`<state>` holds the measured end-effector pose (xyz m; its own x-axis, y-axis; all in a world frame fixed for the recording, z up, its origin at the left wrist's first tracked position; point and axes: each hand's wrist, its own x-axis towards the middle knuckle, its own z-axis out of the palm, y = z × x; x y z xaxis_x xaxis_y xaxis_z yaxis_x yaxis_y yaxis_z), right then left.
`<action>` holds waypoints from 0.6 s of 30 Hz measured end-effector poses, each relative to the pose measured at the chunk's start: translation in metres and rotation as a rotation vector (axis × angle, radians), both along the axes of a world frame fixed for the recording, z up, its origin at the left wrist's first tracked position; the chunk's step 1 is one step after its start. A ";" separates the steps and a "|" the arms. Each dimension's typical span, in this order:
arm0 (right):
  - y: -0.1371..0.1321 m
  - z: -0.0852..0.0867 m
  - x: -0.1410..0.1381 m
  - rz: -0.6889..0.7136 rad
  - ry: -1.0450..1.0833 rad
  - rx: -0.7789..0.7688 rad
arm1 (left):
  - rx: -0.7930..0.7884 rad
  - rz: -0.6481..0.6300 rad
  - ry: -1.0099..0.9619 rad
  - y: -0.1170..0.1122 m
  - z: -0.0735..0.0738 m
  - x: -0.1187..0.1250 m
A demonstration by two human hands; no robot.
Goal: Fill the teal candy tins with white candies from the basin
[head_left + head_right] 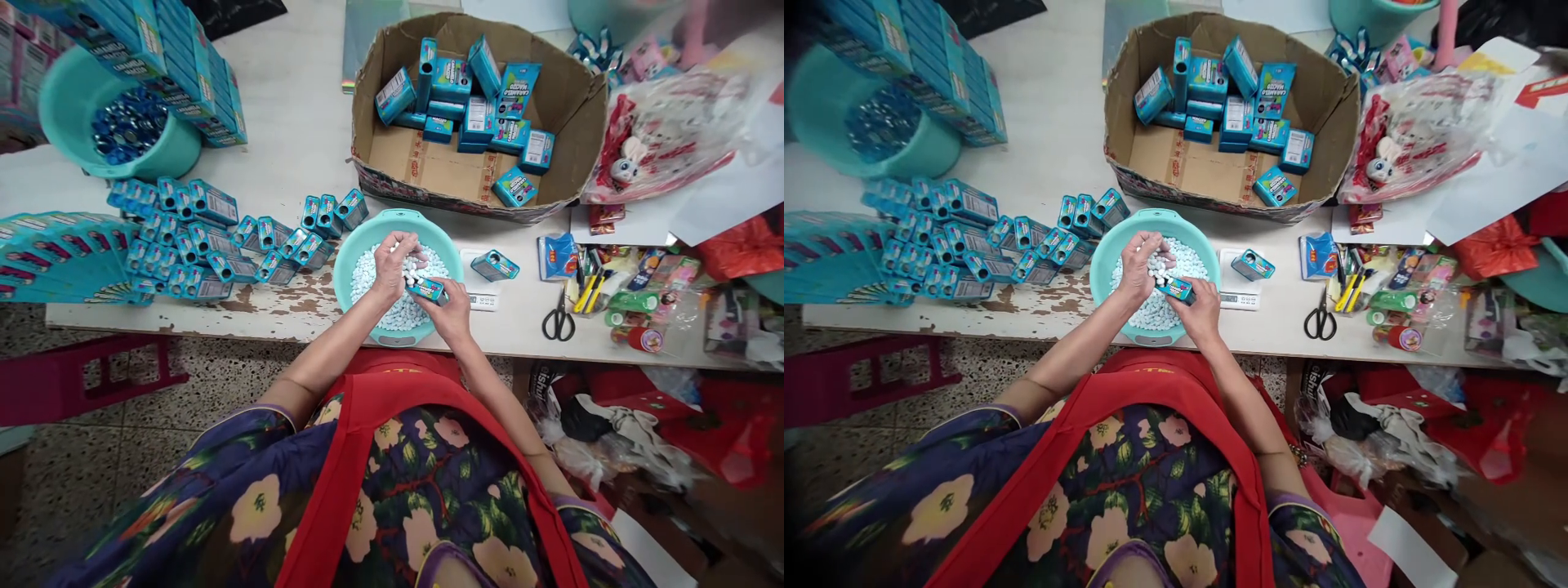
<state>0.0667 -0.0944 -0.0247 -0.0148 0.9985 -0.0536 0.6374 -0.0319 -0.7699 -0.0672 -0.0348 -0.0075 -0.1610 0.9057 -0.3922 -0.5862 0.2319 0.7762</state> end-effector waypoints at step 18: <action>0.011 0.000 0.003 0.011 0.027 -0.034 | 0.045 -0.014 0.096 -0.002 0.002 0.005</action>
<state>0.0702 -0.0836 -0.0249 -0.0277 0.9959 -0.0866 0.6165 -0.0512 -0.7857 -0.0626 -0.0373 -0.0052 -0.1830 0.9244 -0.3347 -0.5056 0.2035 0.8384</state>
